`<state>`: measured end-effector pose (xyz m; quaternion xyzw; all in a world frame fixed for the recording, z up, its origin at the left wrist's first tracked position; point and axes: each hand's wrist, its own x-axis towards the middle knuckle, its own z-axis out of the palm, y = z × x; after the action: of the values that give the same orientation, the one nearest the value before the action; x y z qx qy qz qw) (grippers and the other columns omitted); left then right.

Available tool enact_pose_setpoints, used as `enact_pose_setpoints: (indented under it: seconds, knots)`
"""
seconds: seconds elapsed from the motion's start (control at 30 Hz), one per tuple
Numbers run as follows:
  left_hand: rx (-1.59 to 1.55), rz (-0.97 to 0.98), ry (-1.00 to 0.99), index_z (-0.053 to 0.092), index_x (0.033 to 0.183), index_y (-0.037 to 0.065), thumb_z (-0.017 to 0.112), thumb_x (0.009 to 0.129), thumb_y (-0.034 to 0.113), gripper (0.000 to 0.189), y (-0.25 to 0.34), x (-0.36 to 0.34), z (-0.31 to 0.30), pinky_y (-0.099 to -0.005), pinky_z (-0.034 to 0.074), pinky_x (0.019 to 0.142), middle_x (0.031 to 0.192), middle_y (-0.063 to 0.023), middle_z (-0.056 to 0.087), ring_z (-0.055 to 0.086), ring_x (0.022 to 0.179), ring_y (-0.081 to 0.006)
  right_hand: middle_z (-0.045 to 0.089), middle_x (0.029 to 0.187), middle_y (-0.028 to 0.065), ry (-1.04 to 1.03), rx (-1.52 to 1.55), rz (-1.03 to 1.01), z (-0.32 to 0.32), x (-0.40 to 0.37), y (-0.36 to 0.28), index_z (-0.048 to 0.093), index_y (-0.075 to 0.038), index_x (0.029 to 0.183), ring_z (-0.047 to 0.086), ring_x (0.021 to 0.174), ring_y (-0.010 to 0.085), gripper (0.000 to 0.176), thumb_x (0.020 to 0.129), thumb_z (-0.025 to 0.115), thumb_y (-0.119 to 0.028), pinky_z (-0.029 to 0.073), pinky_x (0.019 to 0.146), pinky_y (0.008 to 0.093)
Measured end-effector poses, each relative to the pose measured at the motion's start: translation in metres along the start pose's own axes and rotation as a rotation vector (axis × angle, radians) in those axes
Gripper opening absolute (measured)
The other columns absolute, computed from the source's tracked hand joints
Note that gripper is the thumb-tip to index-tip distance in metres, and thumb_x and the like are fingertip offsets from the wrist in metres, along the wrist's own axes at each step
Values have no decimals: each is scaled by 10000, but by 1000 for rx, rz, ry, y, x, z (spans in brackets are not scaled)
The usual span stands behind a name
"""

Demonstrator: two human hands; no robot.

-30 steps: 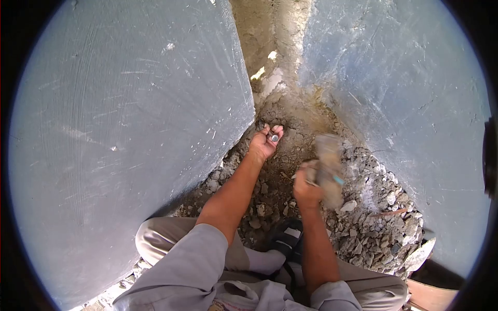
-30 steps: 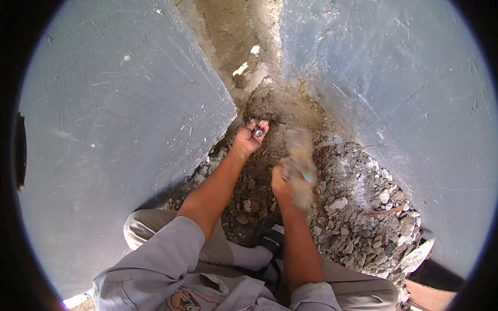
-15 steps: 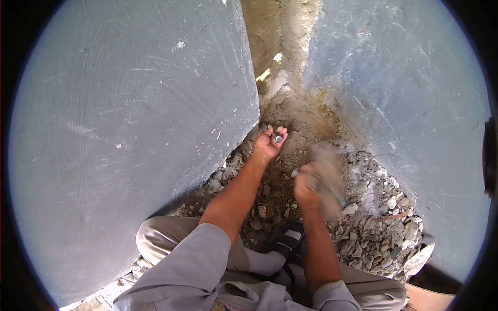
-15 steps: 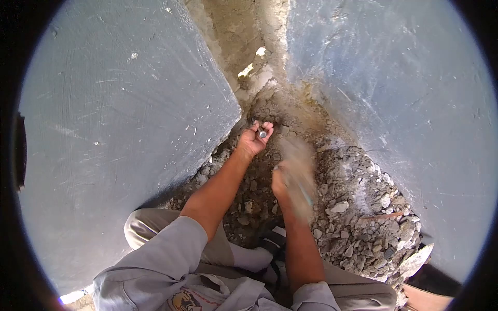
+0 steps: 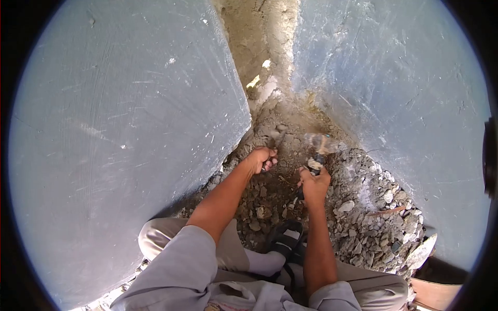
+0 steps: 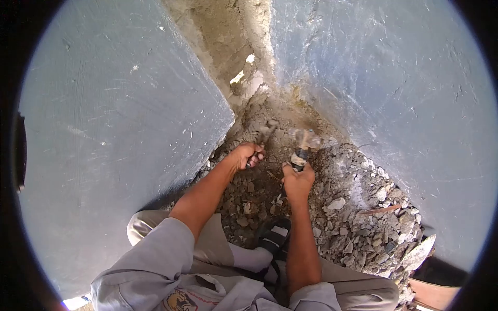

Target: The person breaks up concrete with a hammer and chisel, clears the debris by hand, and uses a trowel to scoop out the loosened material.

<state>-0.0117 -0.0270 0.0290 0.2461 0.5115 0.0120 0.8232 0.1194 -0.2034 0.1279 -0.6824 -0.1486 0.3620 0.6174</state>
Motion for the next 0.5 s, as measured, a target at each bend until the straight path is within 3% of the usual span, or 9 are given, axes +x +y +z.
enact_pose_setpoints:
  seconds: [0.03,0.17,0.27,0.4,0.5]
  knots:
    - [92,69,72,577,915,-29,485,979,156,216,2,-14,15,-308,331,354,725,-105,610,437,430,-168,588,646,28,9,10,13,-2,-1,-7,584,32,921,519,458,97,180,811,693,-61,401,415,270]
    - [-45,290,338,573,972,-52,476,978,120,198,-4,3,53,-332,358,357,701,-127,605,457,428,-182,584,644,32,1,-31,39,-18,1,-12,569,47,959,512,456,104,222,821,690,-77,408,420,276]
    - [-203,338,440,561,856,-38,466,958,85,186,-8,36,39,-343,343,330,652,-165,601,465,399,-195,570,629,26,0,-86,68,-24,1,-7,569,13,953,515,461,115,208,819,699,-77,417,440,276]
    - [-40,279,537,543,870,-38,454,965,75,173,-7,38,29,-350,342,326,654,-172,589,483,418,-200,585,656,31,-34,-81,74,-24,6,-3,576,56,979,511,474,103,247,817,700,-84,425,442,277]
    - [-90,134,246,548,902,-25,461,998,168,233,-1,23,18,-307,351,352,667,-133,569,460,453,-172,595,669,29,-12,-23,70,-20,5,-11,584,45,965,509,475,99,229,813,704,-77,428,444,275]
